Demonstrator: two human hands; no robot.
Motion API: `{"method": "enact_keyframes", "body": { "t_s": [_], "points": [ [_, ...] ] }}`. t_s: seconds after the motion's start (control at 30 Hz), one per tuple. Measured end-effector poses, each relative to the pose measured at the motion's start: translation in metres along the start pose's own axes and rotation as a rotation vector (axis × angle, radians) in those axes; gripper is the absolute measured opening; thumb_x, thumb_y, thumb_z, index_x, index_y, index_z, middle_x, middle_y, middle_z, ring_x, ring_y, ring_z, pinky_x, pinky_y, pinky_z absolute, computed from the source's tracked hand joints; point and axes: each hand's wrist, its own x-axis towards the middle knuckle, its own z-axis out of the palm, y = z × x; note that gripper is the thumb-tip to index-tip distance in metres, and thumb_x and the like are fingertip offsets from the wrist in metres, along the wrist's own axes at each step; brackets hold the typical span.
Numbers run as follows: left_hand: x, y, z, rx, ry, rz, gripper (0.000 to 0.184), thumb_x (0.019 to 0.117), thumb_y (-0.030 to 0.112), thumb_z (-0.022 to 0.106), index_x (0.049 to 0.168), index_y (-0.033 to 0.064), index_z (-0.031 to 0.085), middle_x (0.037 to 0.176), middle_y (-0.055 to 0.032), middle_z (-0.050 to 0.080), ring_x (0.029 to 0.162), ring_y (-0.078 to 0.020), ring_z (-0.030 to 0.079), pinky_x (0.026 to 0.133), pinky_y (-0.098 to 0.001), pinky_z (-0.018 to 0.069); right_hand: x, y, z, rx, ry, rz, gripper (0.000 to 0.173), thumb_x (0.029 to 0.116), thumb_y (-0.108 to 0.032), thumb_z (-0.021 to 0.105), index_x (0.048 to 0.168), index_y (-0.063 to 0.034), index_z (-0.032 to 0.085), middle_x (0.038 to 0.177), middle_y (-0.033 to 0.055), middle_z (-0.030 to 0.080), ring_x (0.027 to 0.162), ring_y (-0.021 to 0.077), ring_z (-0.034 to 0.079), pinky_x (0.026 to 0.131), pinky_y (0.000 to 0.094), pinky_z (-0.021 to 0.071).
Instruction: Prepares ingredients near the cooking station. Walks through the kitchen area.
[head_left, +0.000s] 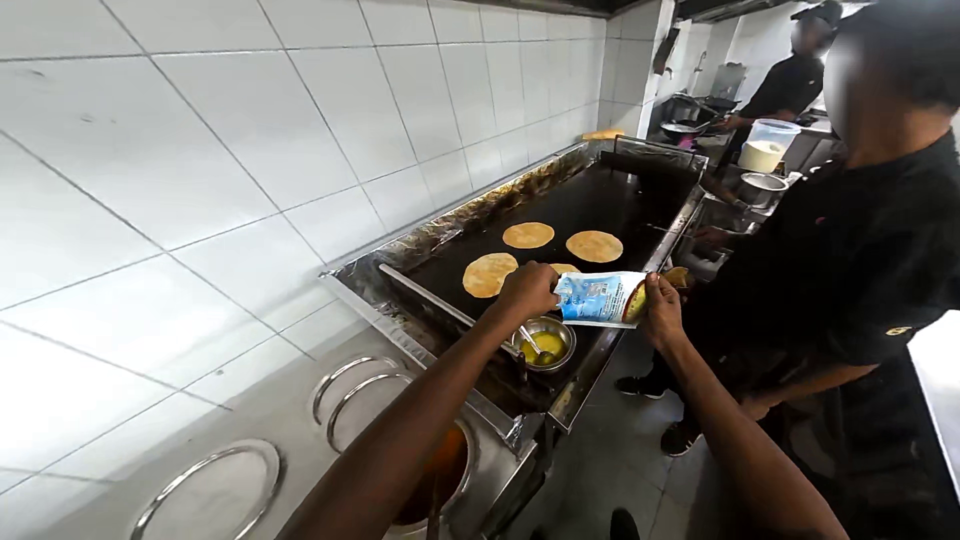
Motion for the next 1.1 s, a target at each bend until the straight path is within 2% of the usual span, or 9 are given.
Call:
{"method": "enact_keyframes", "body": {
  "t_s": [0.2,0.4,0.67,0.83,1.1],
  "points": [
    [0.011,-0.005,0.008,0.003,0.019,-0.113,0.023,0.0918,0.027,0.074,0.096,0.0044,0.072,0.093,-0.0158,0.070,0.092,-0.0358,0.069,0.078,-0.0606,0.0543,0.036,0.018,0.002,-0.038,-0.139,0.004,0.035,0.1108,-0.033,0.042,0.104,-0.0063,0.064,0.083,0.0060,0.064,0.075,0.0164,0.064,0.071,0.0376,0.0583],
    [0.012,-0.011,0.027,0.006,0.007,-0.231,0.028,0.0866,0.029,0.078,0.092,0.0026,0.070,0.092,-0.0184,0.069,0.092,-0.0379,0.068,0.075,-0.0611,0.0542,0.063,0.025,0.008,-0.089,-0.295,-0.083,0.032,0.1097,-0.027,0.047,0.096,-0.0045,0.064,0.078,0.0056,0.063,0.070,0.0144,0.063,0.067,0.0338,0.0566],
    [-0.004,-0.012,0.037,-0.038,0.014,-0.318,0.025,0.0885,0.030,0.075,0.091,0.0051,0.071,0.088,-0.0162,0.070,0.087,-0.0361,0.069,0.073,-0.0604,0.0546,0.079,0.027,0.024,-0.137,-0.409,-0.123,0.033,0.1099,-0.027,0.047,0.093,-0.0035,0.064,0.076,0.0073,0.062,0.069,0.0155,0.063,0.066,0.0342,0.0561],
    [-0.019,-0.001,0.039,-0.044,0.079,-0.351,0.024,0.0906,0.029,0.071,0.089,0.0048,0.071,0.085,-0.0159,0.070,0.084,-0.0355,0.070,0.071,-0.0595,0.0549,0.091,0.023,0.036,-0.138,-0.451,-0.138,0.032,0.1098,-0.027,0.048,0.094,-0.0035,0.063,0.076,0.0072,0.062,0.068,0.0160,0.062,0.066,0.0344,0.0555],
    [-0.032,0.007,0.041,-0.062,0.116,-0.430,0.027,0.0949,0.031,0.069,0.099,0.0036,0.072,0.097,-0.0189,0.071,0.095,-0.0375,0.069,0.080,-0.0611,0.0548,0.110,0.004,0.057,-0.178,-0.616,-0.170,0.032,0.1102,-0.026,0.047,0.097,-0.0027,0.064,0.078,0.0068,0.062,0.070,0.0151,0.063,0.068,0.0343,0.0559]
  ]
}}
